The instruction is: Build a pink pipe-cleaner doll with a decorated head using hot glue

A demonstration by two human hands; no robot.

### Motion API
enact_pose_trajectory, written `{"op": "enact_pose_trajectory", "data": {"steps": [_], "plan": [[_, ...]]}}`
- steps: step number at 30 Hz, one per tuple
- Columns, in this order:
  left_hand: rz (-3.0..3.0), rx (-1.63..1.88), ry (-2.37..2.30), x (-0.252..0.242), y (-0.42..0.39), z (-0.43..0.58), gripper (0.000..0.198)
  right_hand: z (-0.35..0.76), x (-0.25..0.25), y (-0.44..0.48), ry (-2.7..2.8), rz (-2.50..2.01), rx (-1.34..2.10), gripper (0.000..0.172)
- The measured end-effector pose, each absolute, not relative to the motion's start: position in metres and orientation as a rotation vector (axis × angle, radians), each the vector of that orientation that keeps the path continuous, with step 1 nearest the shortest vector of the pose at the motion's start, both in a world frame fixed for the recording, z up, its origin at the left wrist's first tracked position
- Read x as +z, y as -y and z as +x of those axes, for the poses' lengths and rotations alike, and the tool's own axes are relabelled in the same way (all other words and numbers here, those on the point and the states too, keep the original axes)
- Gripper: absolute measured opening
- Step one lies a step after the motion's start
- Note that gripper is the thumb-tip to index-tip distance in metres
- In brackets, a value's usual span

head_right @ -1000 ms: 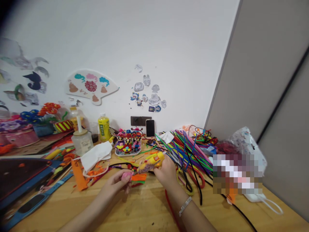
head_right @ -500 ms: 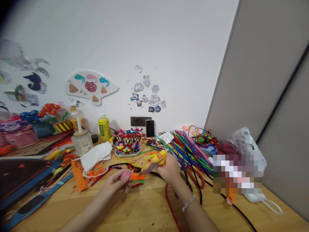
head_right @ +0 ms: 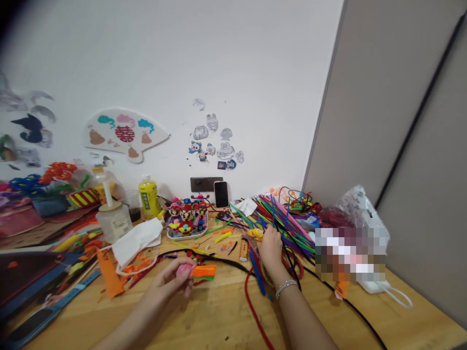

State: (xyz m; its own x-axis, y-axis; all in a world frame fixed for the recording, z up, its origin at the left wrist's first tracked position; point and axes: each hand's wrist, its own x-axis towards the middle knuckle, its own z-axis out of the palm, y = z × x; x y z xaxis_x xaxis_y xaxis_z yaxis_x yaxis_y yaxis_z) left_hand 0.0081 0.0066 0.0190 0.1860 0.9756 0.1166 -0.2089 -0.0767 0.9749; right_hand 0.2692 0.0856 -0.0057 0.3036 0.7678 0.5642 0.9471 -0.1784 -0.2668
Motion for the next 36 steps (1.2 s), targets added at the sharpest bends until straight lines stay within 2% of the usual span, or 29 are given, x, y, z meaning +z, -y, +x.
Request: {"op": "enact_pose_trajectory", "data": {"steps": [9, 12, 18, 22, 25, 27, 28, 36], "plan": [[1.22, 1.206, -0.921, 0.009, -0.015, 0.007, 0.039, 0.265, 0.0, -0.081, 1.828, -1.965, -0.317, 0.074], [1.23, 1.185, -0.919, 0.009, -0.016, 0.007, 0.041, 0.264, -0.001, -0.077, 1.915, -1.952, -0.262, 0.08], [1.222, 1.222, -0.898, 0.018, -0.009, 0.008, 0.036, 0.276, -0.002, -0.071, 2.08, -1.86, -0.16, 0.07], [1.225, 1.232, -0.882, 0.018, -0.006, 0.008, 0.032, 0.266, 0.024, -0.054, 2.173, -1.716, -0.092, 0.063], [1.234, 1.215, -0.864, 0.015, -0.008, 0.007, 0.03, 0.237, 0.051, -0.032, 2.151, -1.333, 0.201, 0.053], [1.251, 1.205, -0.847, 0.014, -0.009, 0.006, 0.032, 0.214, 0.059, -0.019, 2.127, -1.168, 0.534, 0.041], [1.254, 1.206, -0.842, 0.013, -0.01, 0.006, 0.032, 0.204, 0.058, -0.014, 2.106, -1.108, 0.691, 0.041], [1.238, 1.208, -0.87, 0.006, -0.004, 0.007, 0.027, 0.184, 0.018, -0.015, 1.774, -0.902, 1.2, 0.025]]}}
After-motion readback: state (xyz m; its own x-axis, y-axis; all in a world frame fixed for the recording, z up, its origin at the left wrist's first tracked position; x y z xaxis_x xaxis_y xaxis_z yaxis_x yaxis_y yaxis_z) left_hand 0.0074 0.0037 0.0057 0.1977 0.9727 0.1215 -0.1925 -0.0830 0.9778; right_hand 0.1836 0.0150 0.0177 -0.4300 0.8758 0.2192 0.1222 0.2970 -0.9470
